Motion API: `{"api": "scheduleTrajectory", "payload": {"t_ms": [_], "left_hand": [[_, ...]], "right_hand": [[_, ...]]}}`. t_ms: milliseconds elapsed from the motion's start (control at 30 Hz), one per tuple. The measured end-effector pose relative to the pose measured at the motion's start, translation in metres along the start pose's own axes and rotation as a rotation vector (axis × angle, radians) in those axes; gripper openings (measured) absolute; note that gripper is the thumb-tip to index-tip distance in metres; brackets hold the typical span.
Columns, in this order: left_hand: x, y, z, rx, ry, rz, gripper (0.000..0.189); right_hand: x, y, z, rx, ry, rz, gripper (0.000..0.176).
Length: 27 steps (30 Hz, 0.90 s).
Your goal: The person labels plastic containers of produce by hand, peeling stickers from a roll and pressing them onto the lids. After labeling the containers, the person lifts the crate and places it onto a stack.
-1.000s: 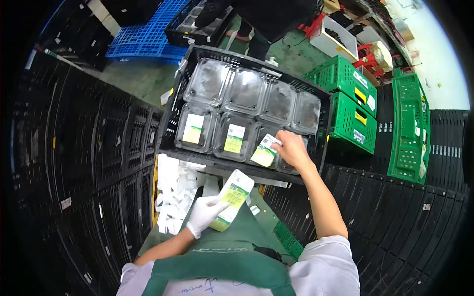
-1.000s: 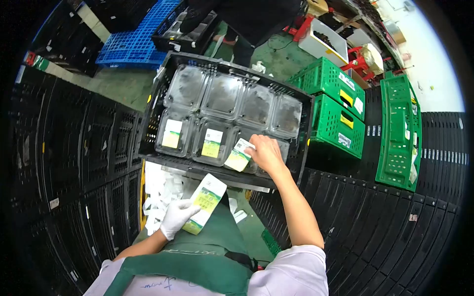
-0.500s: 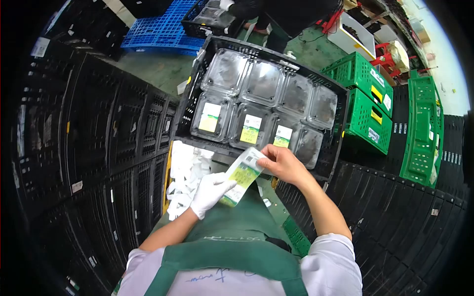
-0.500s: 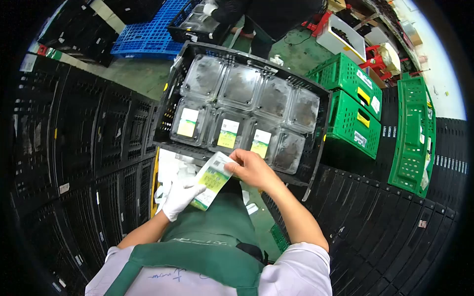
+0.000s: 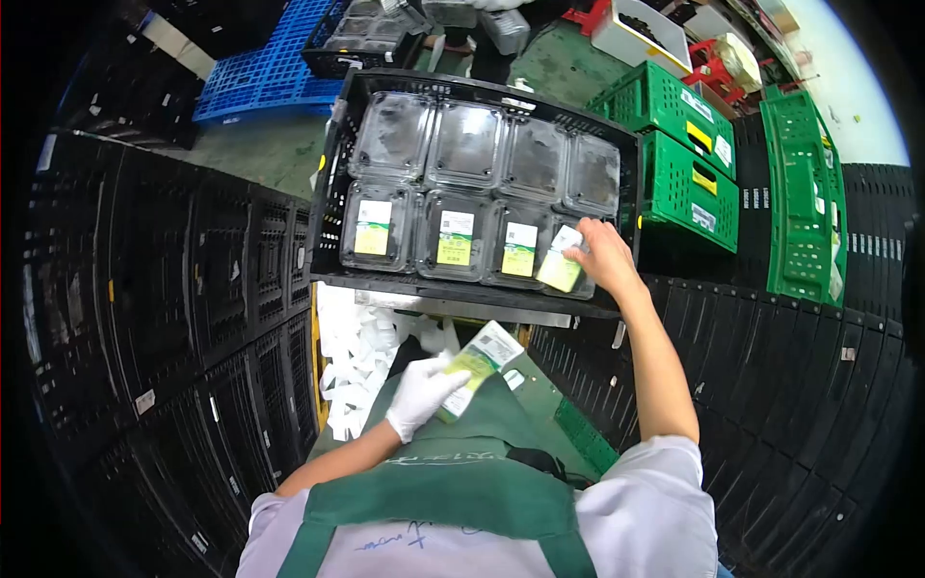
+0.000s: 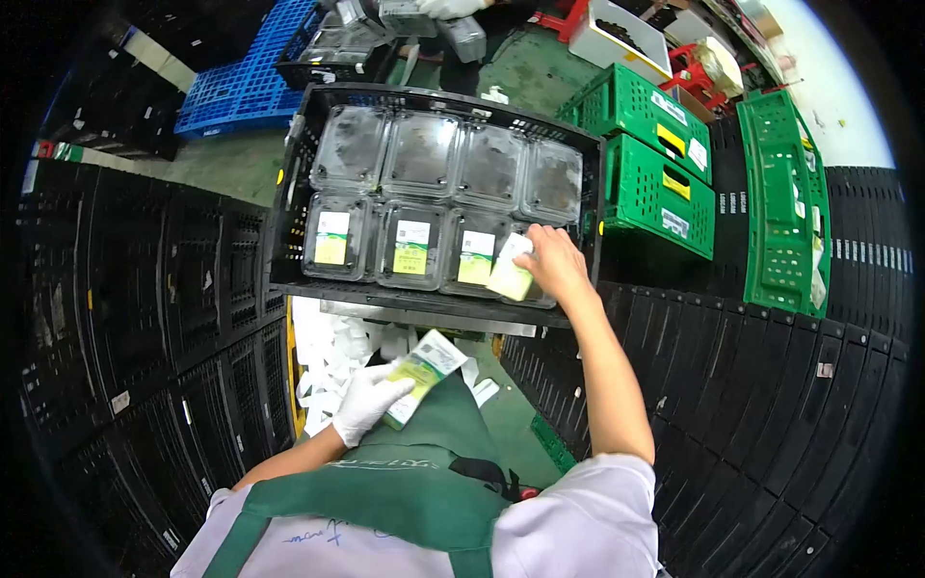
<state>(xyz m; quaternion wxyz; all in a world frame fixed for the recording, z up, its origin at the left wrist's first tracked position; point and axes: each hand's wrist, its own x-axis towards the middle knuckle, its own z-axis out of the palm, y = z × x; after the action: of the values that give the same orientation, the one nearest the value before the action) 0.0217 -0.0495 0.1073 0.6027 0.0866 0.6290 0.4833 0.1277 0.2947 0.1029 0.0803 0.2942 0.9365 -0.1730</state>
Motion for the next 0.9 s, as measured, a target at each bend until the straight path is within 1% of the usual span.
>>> {"api": "scheduleTrajectory", "payload": {"t_ms": [67, 133, 167, 200, 267, 333, 367, 400, 433, 467, 500, 533, 567, 600, 667, 700, 733, 800, 833, 867, 900], "left_hand": [[-0.001, 0.021, -0.007, -0.029, 0.006, 0.046, 0.023], [0.001, 0.029, -0.014, 0.008, 0.041, 0.074, 0.019], [0.001, 0.027, -0.018, -0.026, 0.037, 0.074, 0.019], [0.001, 0.026, -0.019, -0.059, 0.036, 0.074, 0.018], [0.0, 0.024, -0.02, -0.05, 0.048, 0.083, 0.018], [-0.005, 0.024, -0.027, -0.025, 0.073, 0.085, 0.017], [-0.004, 0.024, -0.028, -0.02, 0.087, 0.103, 0.018], [-0.004, 0.027, -0.027, -0.018, 0.101, 0.124, 0.018], [-0.005, 0.035, -0.024, -0.068, 0.108, 0.109, 0.019], [-0.006, 0.037, -0.025, -0.074, 0.123, 0.115, 0.019], [-0.006, 0.038, -0.025, -0.058, 0.084, 0.116, 0.02], [-0.007, 0.039, -0.025, -0.04, 0.042, 0.116, 0.021], [-0.007, 0.038, -0.028, -0.047, 0.001, 0.098, 0.022], [-0.007, 0.042, -0.024, -0.046, 0.011, 0.11, 0.022], [-0.006, 0.056, -0.008, -0.174, 0.344, 0.496, 0.024], [-0.008, 0.07, -0.006, -0.262, 0.357, 0.521, 0.024], [-0.006, 0.072, -0.015, -0.267, 0.364, 0.523, 0.024], [-0.007, 0.071, -0.035, 0.112, 0.231, 0.414, 0.017], [-0.011, 0.075, -0.034, 0.118, 0.347, 0.356, 0.013], [-0.009, 0.07, -0.037, 0.109, 0.356, 0.361, 0.013], [-0.006, 0.061, -0.043, 0.133, 0.311, 0.291, 0.014]], "right_hand": [[0.009, 0.043, 0.032, -0.239, -0.114, 0.01, 0.047], [0.016, 0.072, 0.067, -0.363, -0.138, -0.031, 0.06], [0.019, 0.081, 0.085, -0.444, -0.166, -0.015, 0.067], [0.021, 0.075, 0.091, -0.499, -0.215, 0.054, 0.069], [0.02, 0.063, 0.093, -0.537, -0.077, 0.14, 0.065], [0.008, 0.035, 0.079, -0.452, 0.09, 0.173, 0.058], [-0.001, 0.013, 0.069, -0.27, 0.064, 0.205, 0.046], [-0.013, -0.017, 0.038, 0.234, -0.18, 0.234, 0.037], [-0.026, -0.043, 0.023, 0.589, -0.263, 0.079, 0.032], [-0.038, -0.082, 0.001, 0.782, -0.314, 0.136, 0.03], [-0.051, -0.112, -0.006, 0.938, -0.25, 0.123, 0.024], [-0.055, -0.133, -0.014, 0.895, -0.214, -0.006, 0.02], [-0.058, -0.146, -0.019, 0.878, -0.307, 0.038, 0.017], [-0.059, -0.156, -0.018, 0.86, -0.255, 0.048, 0.018], [-0.06, -0.168, -0.008, 0.77, -0.171, -0.085, 0.02], [-0.062, -0.173, -0.004, 0.732, -0.183, -0.165, 0.019], [-0.063, -0.18, 0.003, 0.753, -0.183, -0.244, 0.018], [-0.063, -0.19, 0.005, 0.758, -0.145, -0.204, 0.017], [-0.061, -0.193, 0.002, 0.75, -0.151, -0.214, 0.017], [-0.059, -0.197, -0.004, 0.775, -0.176, -0.16, 0.016], [-0.056, -0.2, -0.006, 0.799, -0.201, -0.104, 0.016]]}}
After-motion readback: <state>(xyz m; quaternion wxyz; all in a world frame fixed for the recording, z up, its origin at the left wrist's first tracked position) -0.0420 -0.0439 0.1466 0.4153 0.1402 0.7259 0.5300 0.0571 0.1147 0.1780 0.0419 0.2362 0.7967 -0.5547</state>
